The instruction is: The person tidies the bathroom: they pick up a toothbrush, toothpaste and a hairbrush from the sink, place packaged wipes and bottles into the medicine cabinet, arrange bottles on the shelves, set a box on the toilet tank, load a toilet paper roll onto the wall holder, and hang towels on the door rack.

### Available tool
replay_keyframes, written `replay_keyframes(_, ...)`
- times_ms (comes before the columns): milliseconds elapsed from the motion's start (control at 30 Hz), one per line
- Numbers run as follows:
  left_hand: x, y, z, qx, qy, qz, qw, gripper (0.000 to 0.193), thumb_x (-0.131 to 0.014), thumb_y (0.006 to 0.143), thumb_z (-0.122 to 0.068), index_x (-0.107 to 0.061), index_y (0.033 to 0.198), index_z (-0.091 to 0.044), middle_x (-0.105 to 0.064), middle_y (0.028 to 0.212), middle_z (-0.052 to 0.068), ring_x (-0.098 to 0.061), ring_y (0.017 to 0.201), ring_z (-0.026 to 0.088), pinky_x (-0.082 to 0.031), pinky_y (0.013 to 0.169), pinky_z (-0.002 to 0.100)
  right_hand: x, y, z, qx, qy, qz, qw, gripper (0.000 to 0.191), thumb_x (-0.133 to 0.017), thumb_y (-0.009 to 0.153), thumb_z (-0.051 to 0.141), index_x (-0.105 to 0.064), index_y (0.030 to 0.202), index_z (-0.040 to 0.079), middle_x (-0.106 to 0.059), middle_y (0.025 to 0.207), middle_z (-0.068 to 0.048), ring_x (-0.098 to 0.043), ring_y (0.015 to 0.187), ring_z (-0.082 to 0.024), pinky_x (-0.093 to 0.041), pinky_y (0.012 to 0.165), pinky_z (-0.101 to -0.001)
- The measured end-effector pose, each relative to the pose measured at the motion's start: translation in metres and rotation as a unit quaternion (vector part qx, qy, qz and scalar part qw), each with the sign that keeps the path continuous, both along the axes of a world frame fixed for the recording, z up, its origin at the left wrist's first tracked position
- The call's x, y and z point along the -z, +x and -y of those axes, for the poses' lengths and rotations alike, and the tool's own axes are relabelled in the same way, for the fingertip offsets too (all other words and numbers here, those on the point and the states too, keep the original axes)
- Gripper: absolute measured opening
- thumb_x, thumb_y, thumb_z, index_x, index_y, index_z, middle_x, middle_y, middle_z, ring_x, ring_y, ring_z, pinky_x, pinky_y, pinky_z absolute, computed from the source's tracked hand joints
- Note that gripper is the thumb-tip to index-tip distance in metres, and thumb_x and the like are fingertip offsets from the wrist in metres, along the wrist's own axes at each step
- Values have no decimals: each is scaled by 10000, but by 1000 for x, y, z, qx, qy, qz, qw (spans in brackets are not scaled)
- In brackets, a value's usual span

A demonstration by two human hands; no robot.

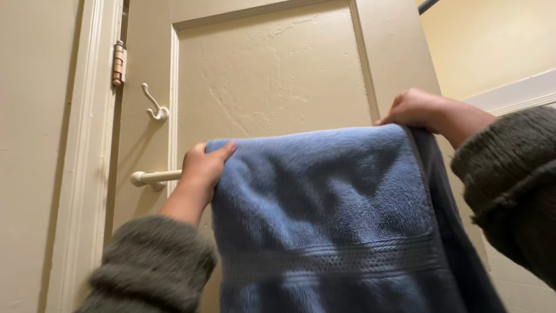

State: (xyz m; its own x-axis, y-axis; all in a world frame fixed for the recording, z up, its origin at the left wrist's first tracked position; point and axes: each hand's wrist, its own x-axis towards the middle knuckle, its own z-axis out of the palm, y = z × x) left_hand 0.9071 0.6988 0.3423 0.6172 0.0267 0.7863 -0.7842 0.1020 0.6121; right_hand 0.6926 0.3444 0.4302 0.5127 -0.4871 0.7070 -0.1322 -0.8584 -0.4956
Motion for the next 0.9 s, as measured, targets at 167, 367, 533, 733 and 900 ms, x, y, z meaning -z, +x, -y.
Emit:
replay_keyframes(167, 49, -3, 17, -325, 29, 33, 945, 785, -796, 869, -641, -643, 1295, 0, -586, 1223, 262, -573, 1130, 432, -467, 929, 511, 48, -6, -8, 121, -135, 39, 983, 593, -691, 845, 557, -801, 1153, 63, -777, 1147, -215, -717, 1108, -378, -557, 989, -475)
replay_keyframes(367, 131, -5, 3, 235, 81, -147, 958, 861, -739, 716, -609, -610, 1336, -26, -766, 1225, 165, -728, 1115, 262, -536, 987, 365, 169, -13, -28, -135, 68, 237, 960, 1110, -903, 687, 341, -215, 1507, 47, -435, 1357, -273, -563, 1213, -391, -601, 877, -460)
replay_keyframes(533, 114, -6, 0, 192, 57, -143, 969, 884, -796, 696, -516, -647, 1320, 92, -764, 1179, 209, -737, 1051, 326, -592, 898, 433, 135, -22, -8, -218, 75, 274, 934, 1047, -878, 695, 383, -317, 1509, 39, -554, 1287, -276, -700, 1120, -427, -600, 859, -448)
replay_keyframes(733, 173, -8, -4, 295, 69, -224, 926, 877, -793, 688, -509, -551, 1357, 4, -786, 1148, 169, -768, 1022, 291, -603, 907, 402, 187, 6, 2, -9, -37, 309, 950, 922, -927, 810, 422, -376, 1386, -42, -537, 1277, -251, -603, 1169, -340, -541, 949, -412)
replay_keyframes(900, 197, 20, -5, 214, 124, -268, 931, 851, -806, 701, -480, -624, 1362, 24, -793, 1147, 206, -738, 1038, 367, -581, 896, 454, 235, 18, -3, -313, 248, 206, 894, 918, -830, 734, 400, -335, 1432, 68, -642, 1183, -193, -707, 1057, -297, -630, 833, -422)
